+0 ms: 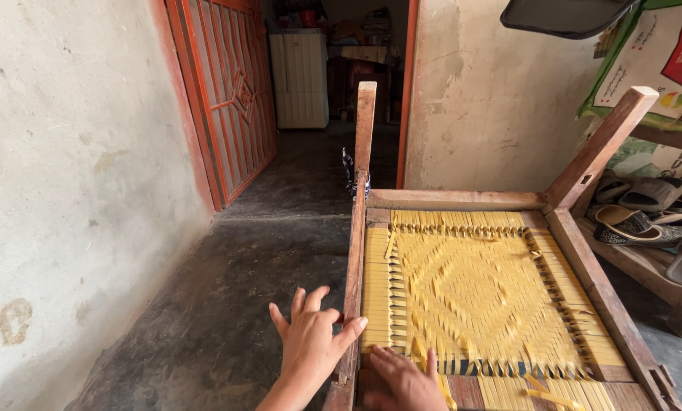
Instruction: The person aligns and secures a wooden leg to the frame of a woven-seat chair. They repeatedly press and adjust the joint to ensure a snug fit, then test the stability by rocking the chair.
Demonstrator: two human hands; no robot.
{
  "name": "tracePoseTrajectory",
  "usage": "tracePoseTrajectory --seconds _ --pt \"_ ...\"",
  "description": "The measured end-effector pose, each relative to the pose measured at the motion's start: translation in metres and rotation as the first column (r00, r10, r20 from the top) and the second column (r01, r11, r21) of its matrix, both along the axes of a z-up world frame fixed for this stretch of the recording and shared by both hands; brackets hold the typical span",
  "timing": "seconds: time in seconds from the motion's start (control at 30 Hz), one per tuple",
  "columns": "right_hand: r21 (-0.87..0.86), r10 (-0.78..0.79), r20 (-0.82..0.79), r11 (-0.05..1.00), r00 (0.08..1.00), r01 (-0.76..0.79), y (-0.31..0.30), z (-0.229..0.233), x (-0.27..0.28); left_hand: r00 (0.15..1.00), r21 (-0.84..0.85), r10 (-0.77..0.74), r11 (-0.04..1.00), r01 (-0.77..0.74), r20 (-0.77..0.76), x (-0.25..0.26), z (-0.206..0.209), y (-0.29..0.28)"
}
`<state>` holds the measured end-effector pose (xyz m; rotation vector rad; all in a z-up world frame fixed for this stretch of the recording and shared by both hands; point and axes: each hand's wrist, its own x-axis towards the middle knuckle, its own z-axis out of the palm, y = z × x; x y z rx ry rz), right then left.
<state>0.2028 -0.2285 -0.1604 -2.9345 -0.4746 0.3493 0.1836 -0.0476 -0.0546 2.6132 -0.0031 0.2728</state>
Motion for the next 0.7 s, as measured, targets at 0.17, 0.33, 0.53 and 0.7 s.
tracePoseTrajectory --seconds 0.17,0.33,0.53,0.7 --pt "0.770 -0.190 -0.177 0.584 0.966 0.255 0.015 0.032 0.036 0.999 -0.047 0.007 0.999 -0.005 0.042 -0.001 -0.004 0.011" --pt "0.836 -0.104 -0.516 0.155 0.850 0.527 0.034 0.059 0.066 0.994 -0.070 0.003 0.998 0.005 0.110 -0.008 0.003 0.020" --pt "0.888 0.026 -0.461 0.028 0.887 0.460 0.040 0.063 0.074 0.997 -0.020 -0.026 0.999 0.025 -0.073 -0.014 0.003 0.010" --pt "0.903 -0.016 -0.430 0.013 0.903 0.430 0.042 0.064 0.071 0.991 -0.027 -0.042 0.999 0.039 -0.128 -0.012 0.001 0.006"
